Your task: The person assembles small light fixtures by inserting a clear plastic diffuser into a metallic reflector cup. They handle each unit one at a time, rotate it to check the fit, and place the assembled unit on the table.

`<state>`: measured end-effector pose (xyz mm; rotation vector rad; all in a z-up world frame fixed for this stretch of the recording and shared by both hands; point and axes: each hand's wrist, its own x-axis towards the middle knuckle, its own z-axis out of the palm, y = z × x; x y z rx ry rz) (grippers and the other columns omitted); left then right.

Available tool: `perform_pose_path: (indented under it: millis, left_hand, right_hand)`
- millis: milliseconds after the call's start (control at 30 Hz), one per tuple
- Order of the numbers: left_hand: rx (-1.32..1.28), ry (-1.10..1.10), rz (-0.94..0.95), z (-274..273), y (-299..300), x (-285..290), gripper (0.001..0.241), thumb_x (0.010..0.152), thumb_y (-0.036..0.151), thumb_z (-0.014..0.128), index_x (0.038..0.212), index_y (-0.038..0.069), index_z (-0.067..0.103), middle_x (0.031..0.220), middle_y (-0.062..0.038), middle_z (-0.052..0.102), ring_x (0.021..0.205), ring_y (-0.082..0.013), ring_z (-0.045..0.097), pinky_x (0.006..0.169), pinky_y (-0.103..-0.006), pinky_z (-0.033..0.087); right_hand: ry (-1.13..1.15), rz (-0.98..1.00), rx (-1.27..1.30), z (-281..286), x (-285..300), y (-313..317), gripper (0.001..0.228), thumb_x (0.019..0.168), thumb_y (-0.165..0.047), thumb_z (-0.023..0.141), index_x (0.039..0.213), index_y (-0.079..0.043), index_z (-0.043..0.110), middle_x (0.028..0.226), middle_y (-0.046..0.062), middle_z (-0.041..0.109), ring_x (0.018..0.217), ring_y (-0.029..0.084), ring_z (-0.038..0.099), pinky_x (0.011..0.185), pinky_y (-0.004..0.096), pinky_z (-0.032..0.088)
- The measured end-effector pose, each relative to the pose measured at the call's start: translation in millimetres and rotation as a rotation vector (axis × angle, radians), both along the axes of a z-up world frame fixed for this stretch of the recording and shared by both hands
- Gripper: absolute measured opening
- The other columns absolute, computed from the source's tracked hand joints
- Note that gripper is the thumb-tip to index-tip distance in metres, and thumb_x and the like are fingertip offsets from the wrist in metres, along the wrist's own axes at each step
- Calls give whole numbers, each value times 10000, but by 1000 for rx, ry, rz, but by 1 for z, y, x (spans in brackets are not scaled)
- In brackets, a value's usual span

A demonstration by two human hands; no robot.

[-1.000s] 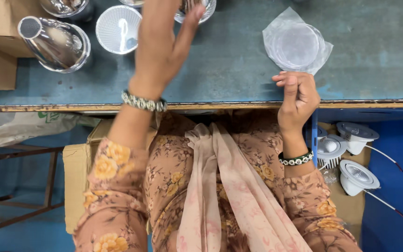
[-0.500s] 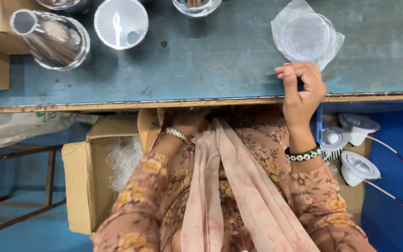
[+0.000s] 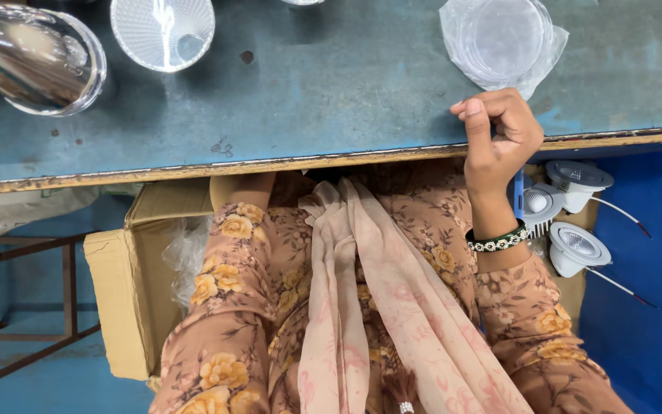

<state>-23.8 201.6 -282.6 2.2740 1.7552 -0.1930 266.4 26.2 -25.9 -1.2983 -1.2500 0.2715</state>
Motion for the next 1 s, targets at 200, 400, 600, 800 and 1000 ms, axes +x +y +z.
perform_pose_path:
  millis: [200, 400, 600, 800, 1000]
  left_hand:
    - [63, -9, 25, 12, -22, -9, 605, 899, 536, 521, 1402, 201, 509, 1469, -90, 514, 1341, -307, 469, 1063, -560, 354]
    - [-381, -166, -104, -17, -90, -26, 480, 993, 492, 511, 1379, 213, 569, 1223, -178, 698, 1098, -370, 677, 969, -501, 524]
    - [-276, -419, -136, -42, -111, -15, 321, 866, 288, 627, 1162, 169, 665, 1125, -172, 698, 1025, -380, 666, 882, -496, 532]
    - [-242, -432, -206, -44, -125, -23, 275, 897, 331, 625, 1094, 145, 670, 1105, -172, 706, 1019, -374, 671, 890, -500, 535]
    - [-209, -462, -199, -38, -126, -19, 309, 864, 352, 629, 1089, 143, 664, 1068, -185, 709, 989, -387, 669, 855, -522, 527]
  right_hand:
    - [-27, -23, 13, -1, -3, 0, 239, 1105, -45, 664, 885, 34, 615, 945, 120, 696, 820, 137, 624, 749, 246, 459]
    - [-49, -31, 9, -3, -2, 1, 240, 1109, -48, 669, 889, 36, 623, 937, 108, 701, 838, 142, 644, 765, 249, 482]
    - [55, 69, -29, 8, -1, 5, 223, 1128, -88, 655, 932, 14, 629, 947, 98, 700, 889, 150, 676, 780, 251, 515]
    - [163, 123, 24, 24, 39, 21, 209, 1151, -181, 696, 1061, -4, 632, 1001, 112, 704, 850, 149, 661, 677, 259, 516]
    - [-275, -220, 71, 25, 100, 74, 568, 989, -294, 838, 1375, 18, 560, 1422, 185, 459, 1232, 237, 500, 957, 357, 482]
